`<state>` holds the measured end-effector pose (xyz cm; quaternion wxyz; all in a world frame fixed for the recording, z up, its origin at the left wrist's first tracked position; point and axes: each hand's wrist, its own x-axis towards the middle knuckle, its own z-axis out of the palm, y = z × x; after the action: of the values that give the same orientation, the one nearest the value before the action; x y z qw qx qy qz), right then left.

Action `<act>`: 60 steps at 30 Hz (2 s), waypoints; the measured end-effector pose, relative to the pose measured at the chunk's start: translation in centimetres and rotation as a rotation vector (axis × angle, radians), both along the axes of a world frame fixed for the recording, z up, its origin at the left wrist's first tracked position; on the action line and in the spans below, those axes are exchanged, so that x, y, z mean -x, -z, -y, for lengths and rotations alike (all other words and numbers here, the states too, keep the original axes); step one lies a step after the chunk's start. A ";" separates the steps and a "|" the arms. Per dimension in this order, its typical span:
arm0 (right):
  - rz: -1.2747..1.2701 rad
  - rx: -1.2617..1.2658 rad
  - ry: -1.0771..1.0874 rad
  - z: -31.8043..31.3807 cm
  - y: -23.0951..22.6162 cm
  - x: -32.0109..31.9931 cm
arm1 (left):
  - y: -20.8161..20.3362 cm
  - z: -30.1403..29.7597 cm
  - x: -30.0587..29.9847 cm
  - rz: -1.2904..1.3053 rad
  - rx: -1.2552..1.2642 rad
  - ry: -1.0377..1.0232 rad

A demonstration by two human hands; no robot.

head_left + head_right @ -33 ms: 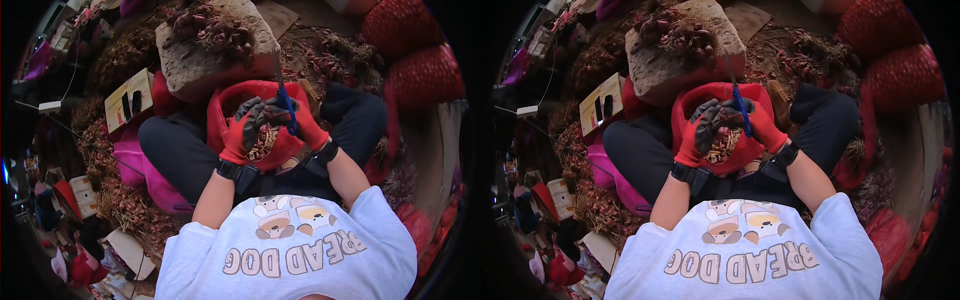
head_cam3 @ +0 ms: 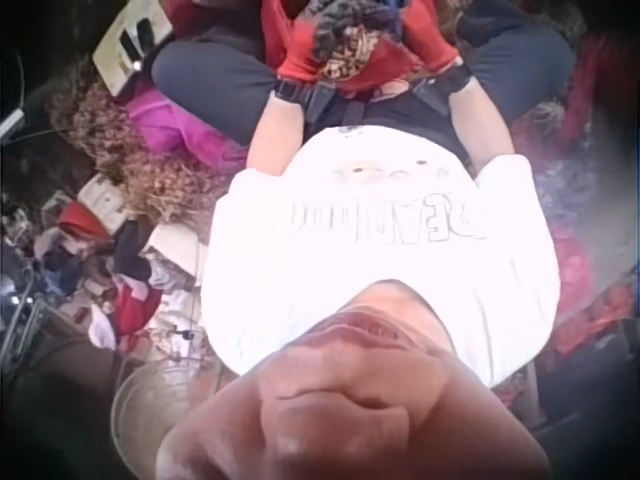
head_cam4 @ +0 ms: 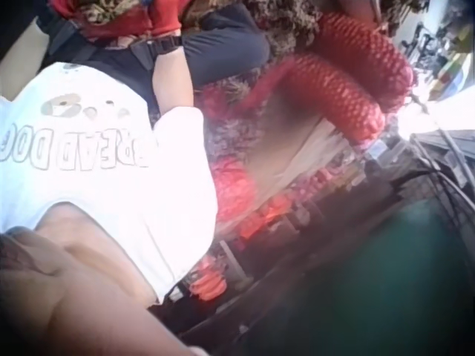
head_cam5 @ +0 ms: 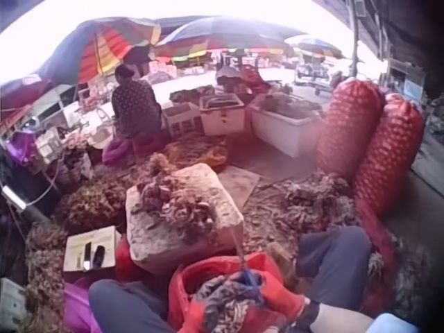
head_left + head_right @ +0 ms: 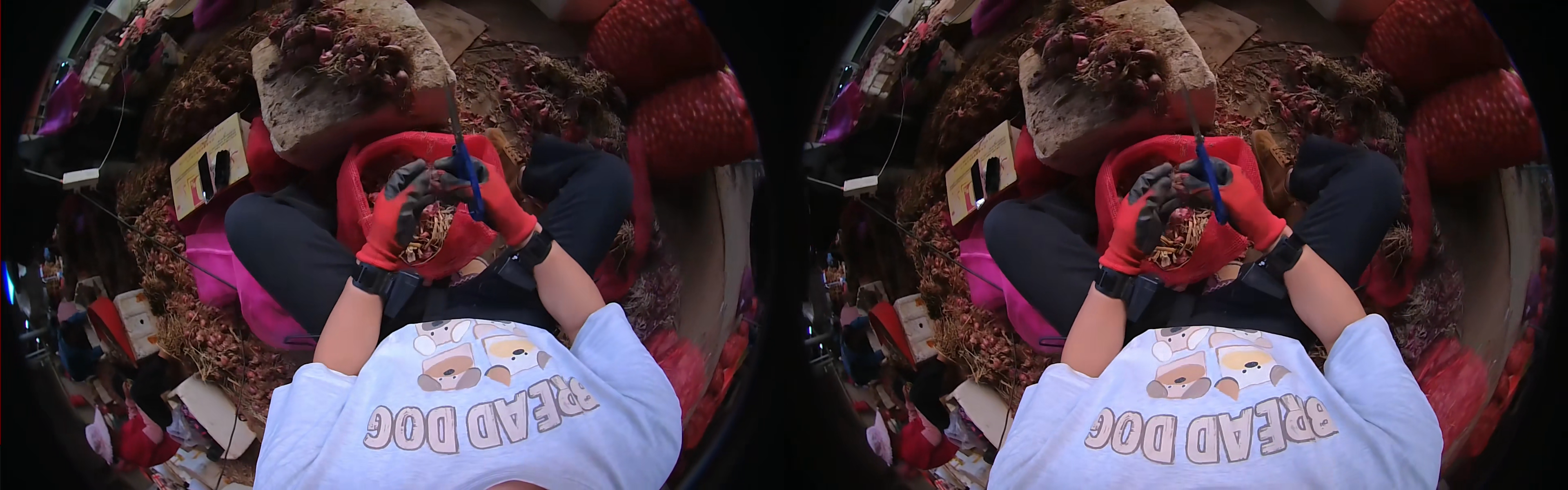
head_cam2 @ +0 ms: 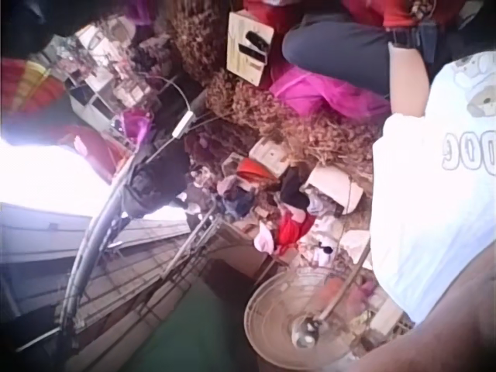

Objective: Trimming and cleaning shallots using scissors and placing them into a mesh bag.

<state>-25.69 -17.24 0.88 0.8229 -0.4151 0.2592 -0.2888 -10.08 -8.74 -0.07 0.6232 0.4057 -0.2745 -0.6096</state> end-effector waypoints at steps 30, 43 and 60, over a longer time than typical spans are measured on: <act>-0.023 -0.264 -0.089 0.0 1.3 0.9 | 1.9 -0.2 -0.9 -0.064 -0.091 0.105; -0.031 -0.056 -0.032 0.5 1.1 0.6 | 0.6 -0.5 -1.9 0.423 0.129 0.207; -0.291 0.539 0.214 -0.9 1.1 -0.8 | 1.2 0.3 0.0 0.020 -0.115 -0.040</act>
<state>-24.90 -16.30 -0.27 0.6025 -0.6255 0.3304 -0.3696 -10.03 -9.02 -1.27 0.6082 0.4525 -0.2370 -0.6076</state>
